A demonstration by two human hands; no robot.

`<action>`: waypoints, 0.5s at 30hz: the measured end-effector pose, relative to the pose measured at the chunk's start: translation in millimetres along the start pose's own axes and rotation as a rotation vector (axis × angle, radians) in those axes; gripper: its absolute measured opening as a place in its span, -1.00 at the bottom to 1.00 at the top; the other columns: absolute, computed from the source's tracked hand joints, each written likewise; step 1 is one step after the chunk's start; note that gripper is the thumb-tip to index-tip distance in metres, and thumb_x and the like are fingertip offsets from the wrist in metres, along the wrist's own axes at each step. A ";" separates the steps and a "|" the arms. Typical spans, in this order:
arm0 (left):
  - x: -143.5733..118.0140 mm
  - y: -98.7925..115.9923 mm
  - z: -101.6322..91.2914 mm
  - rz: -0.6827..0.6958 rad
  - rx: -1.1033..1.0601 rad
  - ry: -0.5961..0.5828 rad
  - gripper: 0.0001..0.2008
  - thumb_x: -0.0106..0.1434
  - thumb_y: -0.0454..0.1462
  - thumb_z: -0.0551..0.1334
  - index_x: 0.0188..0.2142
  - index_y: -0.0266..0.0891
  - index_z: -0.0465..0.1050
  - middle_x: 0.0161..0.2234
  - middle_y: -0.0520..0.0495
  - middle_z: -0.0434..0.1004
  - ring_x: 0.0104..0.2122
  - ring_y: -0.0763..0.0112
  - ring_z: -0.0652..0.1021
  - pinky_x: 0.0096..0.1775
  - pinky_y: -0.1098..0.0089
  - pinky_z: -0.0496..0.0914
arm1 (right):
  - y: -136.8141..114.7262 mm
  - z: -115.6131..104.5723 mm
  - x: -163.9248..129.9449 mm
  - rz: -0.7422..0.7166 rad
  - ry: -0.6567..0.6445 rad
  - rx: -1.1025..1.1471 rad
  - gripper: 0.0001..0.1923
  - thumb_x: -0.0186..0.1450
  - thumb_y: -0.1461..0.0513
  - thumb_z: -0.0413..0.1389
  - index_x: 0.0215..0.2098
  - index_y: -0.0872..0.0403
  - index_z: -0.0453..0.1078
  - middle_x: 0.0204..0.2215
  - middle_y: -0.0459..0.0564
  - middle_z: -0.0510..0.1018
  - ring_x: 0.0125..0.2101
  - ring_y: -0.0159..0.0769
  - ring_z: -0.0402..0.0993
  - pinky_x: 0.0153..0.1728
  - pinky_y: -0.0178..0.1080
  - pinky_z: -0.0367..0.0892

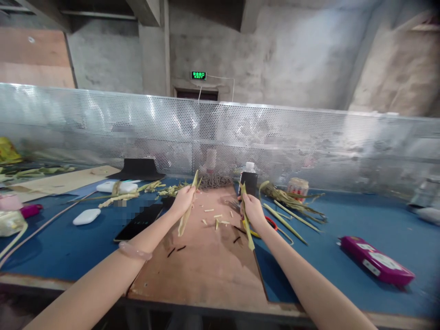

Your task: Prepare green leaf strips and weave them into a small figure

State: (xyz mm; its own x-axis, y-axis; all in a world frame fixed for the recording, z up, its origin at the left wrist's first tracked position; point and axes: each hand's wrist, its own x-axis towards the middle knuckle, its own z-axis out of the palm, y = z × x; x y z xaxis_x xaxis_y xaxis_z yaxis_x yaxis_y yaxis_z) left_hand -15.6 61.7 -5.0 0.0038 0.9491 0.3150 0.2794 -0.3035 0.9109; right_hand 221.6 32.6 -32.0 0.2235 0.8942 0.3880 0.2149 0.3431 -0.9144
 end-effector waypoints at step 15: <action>-44.8 24.7 43.9 0.139 -0.255 -0.058 -0.81 0.31 -0.14 0.04 -0.20 -0.20 0.13 -0.47 -0.01 0.49 -0.53 0.39 0.56 -0.48 0.36 0.47 | -41.1 26.6 -39.3 -0.123 0.083 0.165 -0.57 0.30 -0.09 -0.18 -0.34 0.07 0.28 -0.74 -0.26 0.15 -0.76 -0.44 0.10 -0.70 -0.36 0.10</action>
State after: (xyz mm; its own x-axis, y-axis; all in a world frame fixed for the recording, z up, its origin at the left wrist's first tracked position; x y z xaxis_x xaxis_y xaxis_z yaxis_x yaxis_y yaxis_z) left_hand 33.3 15.4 -8.3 0.0825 0.8979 0.4323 0.0216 -0.4353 0.9000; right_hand 178.7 -9.0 -12.7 0.2839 0.8181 0.5001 0.0883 0.4971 -0.8632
